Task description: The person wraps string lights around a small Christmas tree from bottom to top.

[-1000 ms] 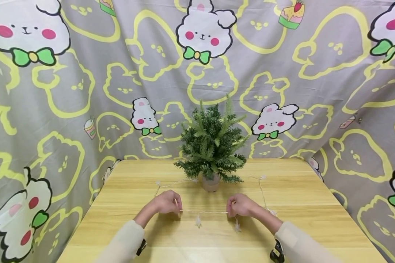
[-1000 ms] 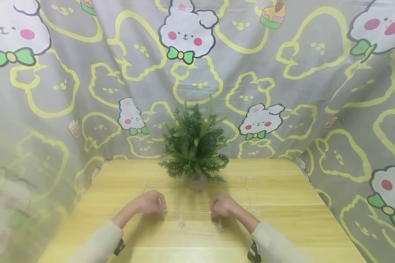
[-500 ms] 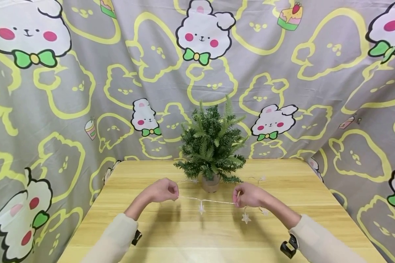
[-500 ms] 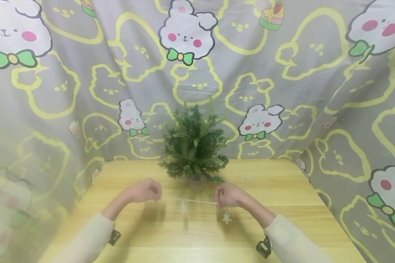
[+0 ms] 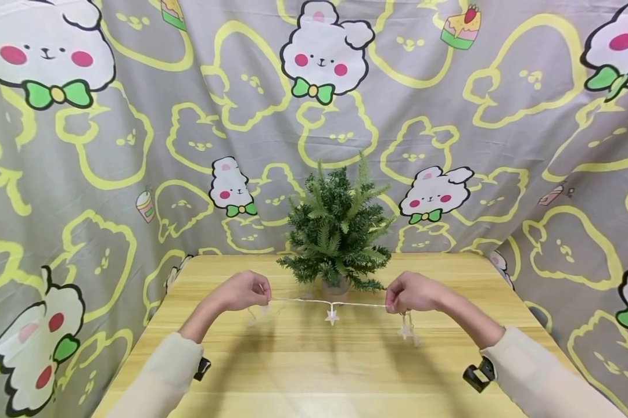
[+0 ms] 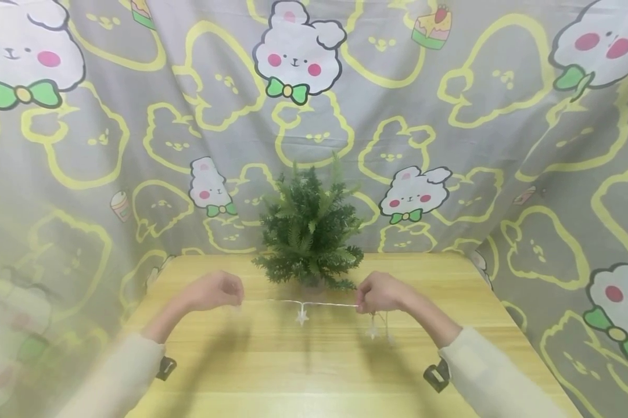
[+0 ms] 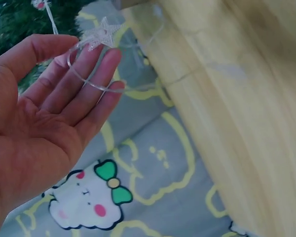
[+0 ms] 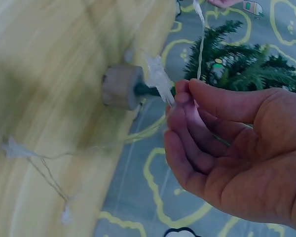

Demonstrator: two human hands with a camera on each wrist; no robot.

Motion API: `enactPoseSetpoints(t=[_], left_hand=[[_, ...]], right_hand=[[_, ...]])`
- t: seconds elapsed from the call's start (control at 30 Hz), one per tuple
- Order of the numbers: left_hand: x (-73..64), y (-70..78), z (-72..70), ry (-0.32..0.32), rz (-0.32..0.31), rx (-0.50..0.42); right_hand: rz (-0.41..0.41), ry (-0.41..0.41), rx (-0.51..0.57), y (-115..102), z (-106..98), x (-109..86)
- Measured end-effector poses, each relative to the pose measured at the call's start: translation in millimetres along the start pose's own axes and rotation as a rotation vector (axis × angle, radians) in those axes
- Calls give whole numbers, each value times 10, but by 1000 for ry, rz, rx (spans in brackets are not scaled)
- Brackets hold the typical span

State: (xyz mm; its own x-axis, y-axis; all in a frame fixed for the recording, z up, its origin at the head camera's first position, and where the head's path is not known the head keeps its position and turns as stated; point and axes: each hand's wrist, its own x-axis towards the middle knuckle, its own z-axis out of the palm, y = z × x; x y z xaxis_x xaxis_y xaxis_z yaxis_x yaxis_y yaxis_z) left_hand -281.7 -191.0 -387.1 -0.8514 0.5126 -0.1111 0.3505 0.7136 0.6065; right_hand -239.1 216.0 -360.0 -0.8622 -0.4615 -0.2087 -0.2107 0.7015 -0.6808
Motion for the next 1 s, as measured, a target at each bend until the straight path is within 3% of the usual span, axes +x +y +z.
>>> enactPoseSetpoints(t=[0.27, 0.63, 0.8, 1.0], left_hand=[[-63, 170, -194, -89, 79, -15], [-156, 240, -321, -162, 38, -32], [-176, 219, -289, -174, -12, -10], [-157, 57, -284, -135, -18, -1]], right_hand=[[2, 73, -128, -87, -232, -52], [-2, 74, -74, -152, -559, -233], [24, 53, -20, -132, -747, -301], [54, 58, 0, -76, -922, -357]])
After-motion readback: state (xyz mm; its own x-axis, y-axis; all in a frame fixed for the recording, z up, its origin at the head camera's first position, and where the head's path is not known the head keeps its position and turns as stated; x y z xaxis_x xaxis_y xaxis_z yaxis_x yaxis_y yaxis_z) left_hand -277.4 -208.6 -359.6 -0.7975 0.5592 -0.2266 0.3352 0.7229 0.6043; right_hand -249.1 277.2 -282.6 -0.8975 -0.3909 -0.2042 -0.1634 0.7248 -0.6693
